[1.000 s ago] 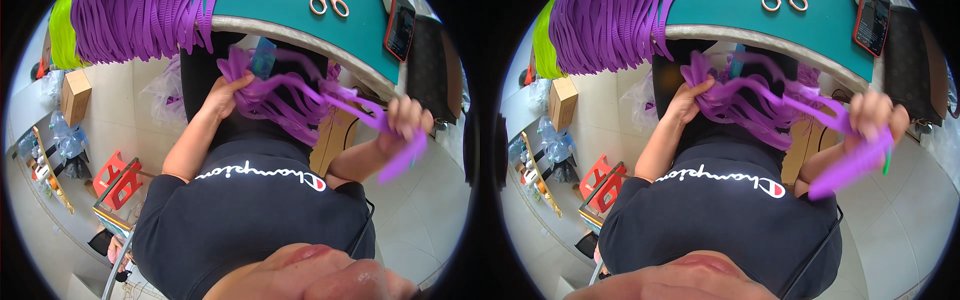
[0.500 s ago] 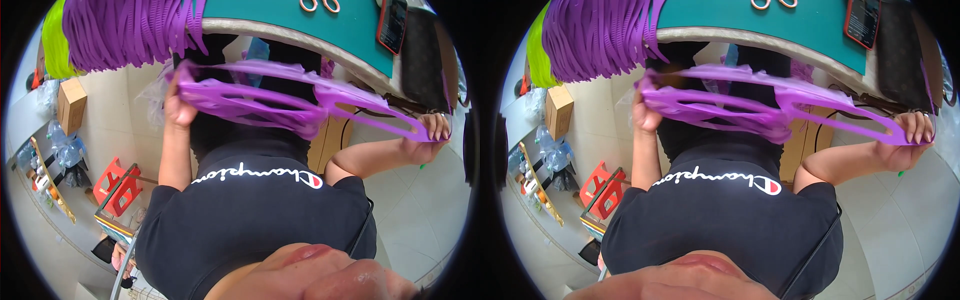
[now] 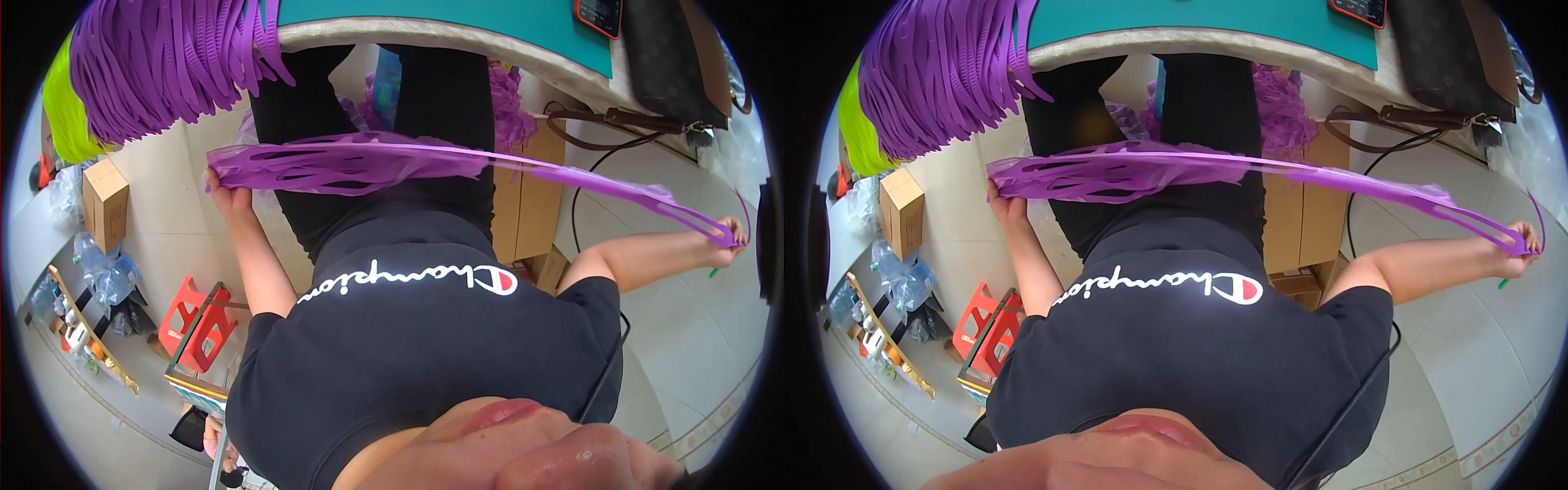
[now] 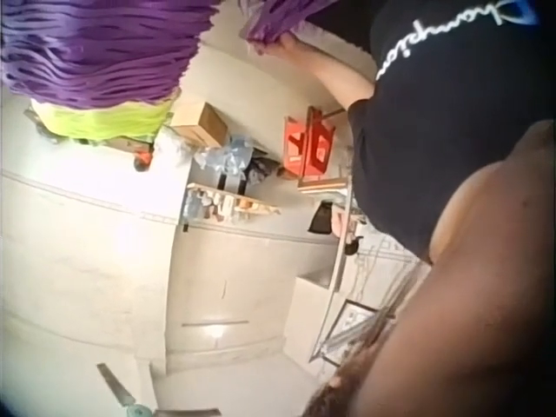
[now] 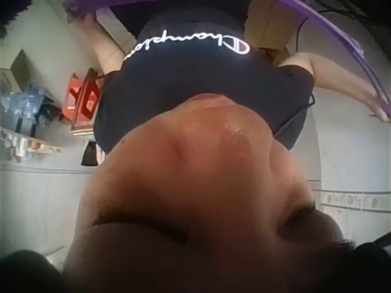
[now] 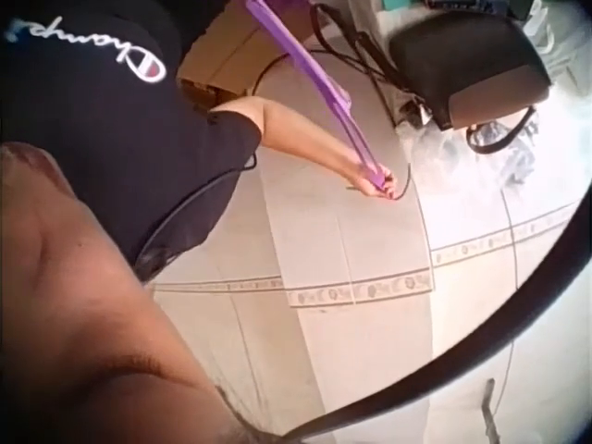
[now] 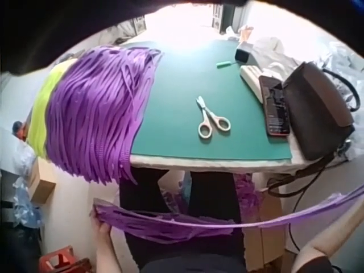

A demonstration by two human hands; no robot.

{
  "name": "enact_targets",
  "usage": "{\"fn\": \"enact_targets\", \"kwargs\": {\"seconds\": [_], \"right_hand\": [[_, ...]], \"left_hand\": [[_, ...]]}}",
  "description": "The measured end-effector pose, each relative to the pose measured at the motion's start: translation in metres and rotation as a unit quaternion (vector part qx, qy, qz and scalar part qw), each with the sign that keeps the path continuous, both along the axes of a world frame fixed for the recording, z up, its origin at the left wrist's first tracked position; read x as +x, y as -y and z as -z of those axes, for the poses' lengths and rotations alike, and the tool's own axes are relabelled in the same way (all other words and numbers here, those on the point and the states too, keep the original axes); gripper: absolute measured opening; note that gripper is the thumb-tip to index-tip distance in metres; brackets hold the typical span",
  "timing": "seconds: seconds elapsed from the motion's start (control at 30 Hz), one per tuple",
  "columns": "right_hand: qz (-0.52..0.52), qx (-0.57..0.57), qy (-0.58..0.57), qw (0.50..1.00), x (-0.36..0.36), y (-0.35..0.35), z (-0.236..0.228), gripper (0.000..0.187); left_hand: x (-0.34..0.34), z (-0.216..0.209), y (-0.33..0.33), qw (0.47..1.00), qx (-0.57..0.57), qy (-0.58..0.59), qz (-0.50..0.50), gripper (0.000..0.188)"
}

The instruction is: Manually assembling and processing purple plastic fringe strips at a workbench using a specialized green tool and scissors.

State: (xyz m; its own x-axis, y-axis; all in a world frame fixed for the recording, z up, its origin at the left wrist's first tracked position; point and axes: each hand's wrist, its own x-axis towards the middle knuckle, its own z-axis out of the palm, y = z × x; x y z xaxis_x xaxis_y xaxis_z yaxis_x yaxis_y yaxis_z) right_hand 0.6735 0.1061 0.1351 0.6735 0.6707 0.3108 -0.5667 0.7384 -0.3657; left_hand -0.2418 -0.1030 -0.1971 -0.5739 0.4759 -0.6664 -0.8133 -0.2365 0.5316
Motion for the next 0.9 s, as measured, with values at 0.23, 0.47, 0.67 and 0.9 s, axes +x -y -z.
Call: {"fn": "enact_targets", "kwargs": {"seconds": [0.23,0.47,0.67,0.9], "right_hand": [[-0.091,-0.059,0.064,0.992,-0.120,0.008,-0.035,0.014],[-0.306,-0.086,0.676,0.664,-0.356,0.031,0.029,0.029],[-0.210,0.037,0.796,0.567,-0.474,0.027,0.089,0.032],[-0.494,-0.097,0.440,0.744,-0.506,0.064,0.139,0.046]], "left_hand": [[0.043,-0.072,-0.020,0.948,0.289,0.037,0.130,0.043],[0.164,-0.190,-0.055,0.856,0.133,-0.138,0.481,0.058],[0.221,-0.209,-0.069,0.916,0.090,-0.069,0.385,0.057],[0.231,-0.208,-0.080,0.909,0.087,-0.045,0.405,0.031]]}}
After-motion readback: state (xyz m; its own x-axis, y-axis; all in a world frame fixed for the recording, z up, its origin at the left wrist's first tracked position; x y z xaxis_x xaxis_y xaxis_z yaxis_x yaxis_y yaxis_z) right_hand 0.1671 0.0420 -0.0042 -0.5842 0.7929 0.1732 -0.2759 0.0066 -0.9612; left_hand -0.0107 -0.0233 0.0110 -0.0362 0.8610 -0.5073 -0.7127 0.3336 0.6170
